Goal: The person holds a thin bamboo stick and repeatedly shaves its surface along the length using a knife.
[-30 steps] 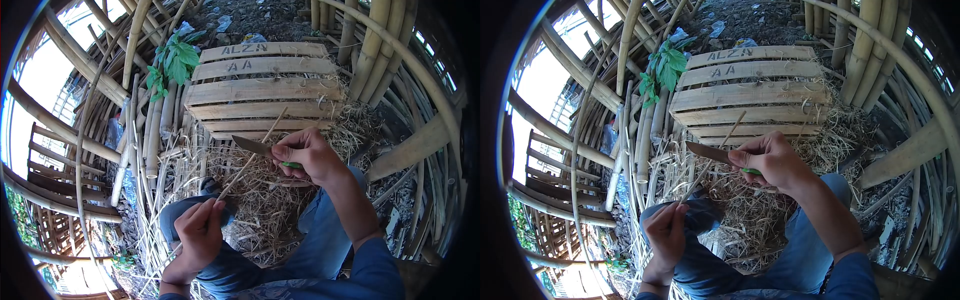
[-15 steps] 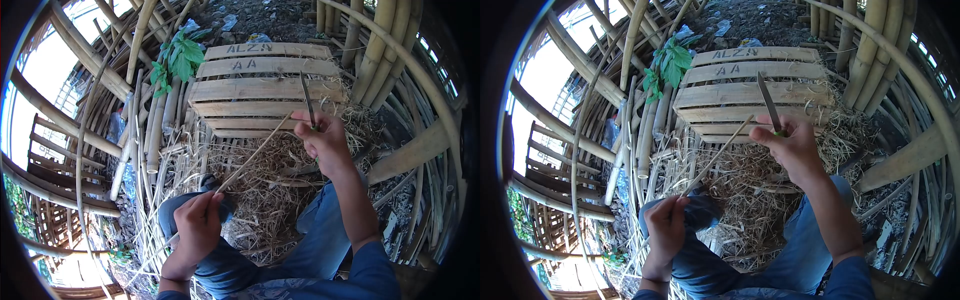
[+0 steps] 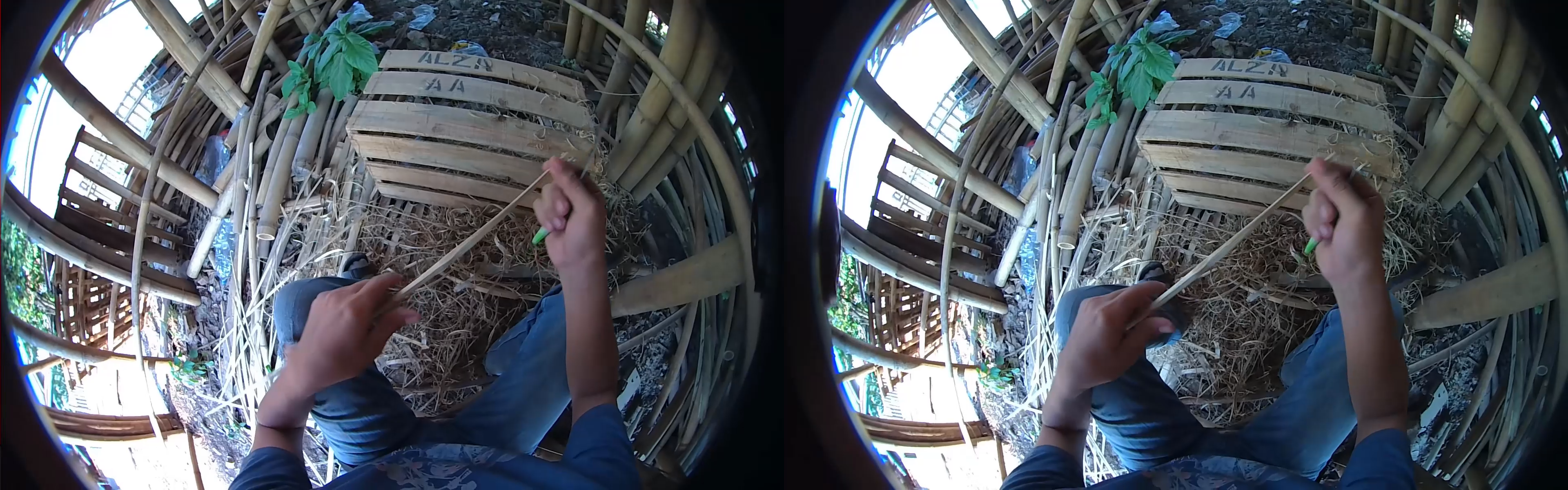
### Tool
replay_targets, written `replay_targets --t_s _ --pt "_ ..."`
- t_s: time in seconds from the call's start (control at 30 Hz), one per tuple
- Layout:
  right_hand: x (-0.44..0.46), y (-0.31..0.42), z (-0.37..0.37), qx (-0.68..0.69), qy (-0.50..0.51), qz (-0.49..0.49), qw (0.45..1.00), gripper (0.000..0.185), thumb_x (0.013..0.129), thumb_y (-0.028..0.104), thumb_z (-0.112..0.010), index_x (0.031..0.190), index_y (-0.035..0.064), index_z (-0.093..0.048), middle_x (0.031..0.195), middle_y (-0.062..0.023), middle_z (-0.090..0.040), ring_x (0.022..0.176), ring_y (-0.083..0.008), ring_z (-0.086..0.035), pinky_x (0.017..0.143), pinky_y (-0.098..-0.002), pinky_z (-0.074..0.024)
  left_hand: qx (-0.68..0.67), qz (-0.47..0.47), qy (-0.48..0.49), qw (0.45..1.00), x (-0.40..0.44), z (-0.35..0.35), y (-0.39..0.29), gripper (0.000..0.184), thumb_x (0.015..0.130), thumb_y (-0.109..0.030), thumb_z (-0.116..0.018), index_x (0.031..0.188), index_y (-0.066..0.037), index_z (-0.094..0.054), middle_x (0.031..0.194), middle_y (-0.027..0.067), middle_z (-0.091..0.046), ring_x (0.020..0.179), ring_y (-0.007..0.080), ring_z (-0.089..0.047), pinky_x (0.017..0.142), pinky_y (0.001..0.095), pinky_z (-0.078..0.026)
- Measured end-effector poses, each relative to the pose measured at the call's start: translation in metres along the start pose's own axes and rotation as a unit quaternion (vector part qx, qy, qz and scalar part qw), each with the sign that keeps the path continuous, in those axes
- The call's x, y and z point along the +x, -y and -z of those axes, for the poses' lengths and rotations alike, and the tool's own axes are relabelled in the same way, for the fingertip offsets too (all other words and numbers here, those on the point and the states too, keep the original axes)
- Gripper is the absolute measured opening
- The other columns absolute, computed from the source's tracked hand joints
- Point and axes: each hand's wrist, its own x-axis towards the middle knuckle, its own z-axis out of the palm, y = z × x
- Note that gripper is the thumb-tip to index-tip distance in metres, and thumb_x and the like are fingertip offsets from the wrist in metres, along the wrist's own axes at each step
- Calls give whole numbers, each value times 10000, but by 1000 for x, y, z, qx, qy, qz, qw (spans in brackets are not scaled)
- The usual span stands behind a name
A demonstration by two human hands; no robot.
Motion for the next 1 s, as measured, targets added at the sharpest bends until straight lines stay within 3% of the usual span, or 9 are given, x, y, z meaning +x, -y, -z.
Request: replay_targets --t_s 0.13,0.33,0.53,0.6,0.63,0.73,0.8,0.93,1.0 --pt "21 27 35 87 -49 51 994 142 863 186 -632 838 47 -617 505 55 -350 394 -50 -288 383 -215 -222 17 39 54 998 -28 14 9 313 771 -133 -703 1029 3 -590 719 107 -632 618 256 -625 553 311 -464" --pt "35 44 75 139 -55 82 985 140 886 176 -604 915 40 -582 519 67 -325 422 -36 -287 411 -210 -226 0 78 56 995 -44 37 -11 159 827 -127 -629 928 -13 -585 710 121 -616 650 304 -620 559 373 -469" --pt "29 48 64 105 -113 103 983 176 898 223 -593 907 48 -573 568 50 -370 465 -42 -330 441 -209 -264 -93 99 83 987 -36 46 -22 108 889 -45 -535 927 29 -605 654 74 -616 577 132 -613 513 248 -462" --pt "25 48 54 75 -269 118 953 224 930 270 -538 891 51 -566 610 23 -408 504 -72 -369 457 -222 -295 -98 112 76 986 -31 48 -26 120 902 -56 -523 928 25 -608 648 62 -610 558 109 -594 499 239 -450" --pt "22 46 52 77 -265 120 954 224 930 270 -538 891 51 -566 610 23 -408 504 -72 -369 457 -222 -295 -119 151 99 976 -27 49 -27 131 911 -72 -516 928 30 -596 650 67 -600 569 114 -583 511 255 -448" --pt "10 33 44 128 -196 99 967 269 957 288 -473 881 45 -559 652 -14 -469 545 -103 -434 481 -233 -344 -176 199 133 955 -13 47 -20 181 940 -121 -482 922 26 -585 634 43 -564 559 99 -531 503 255 -421" --pt "-1 18 23 41 -36 92 994 278 968 266 -436 873 35 -556 662 -35 -511 569 -112 -478 514 -244 -387 -213 216 149 941 -4 41 -10 220 960 -154 -455 916 18 -585 615 15 -539 537 78 -490 482 240 -397" --pt "-26 5 -3 -37 58 95 993 266 968 244 -427 878 28 -553 663 -48 -533 578 -101 -502 493 -240 -399 -347 336 132 866 12 33 5 286 996 -232 -374 889 -25 -540 603 -48 -408 487 41 -333 427 195 -274" --pt "-37 10 -9 -77 248 -15 965 260 970 234 -422 891 22 -550 633 -35 -514 519 -85 -464 431 -219 -360 -492 373 158 771 18 33 6 286 1002 -251 -358 904 -36 -520 616 -54 -389 487 37 -300 416 185 -244"
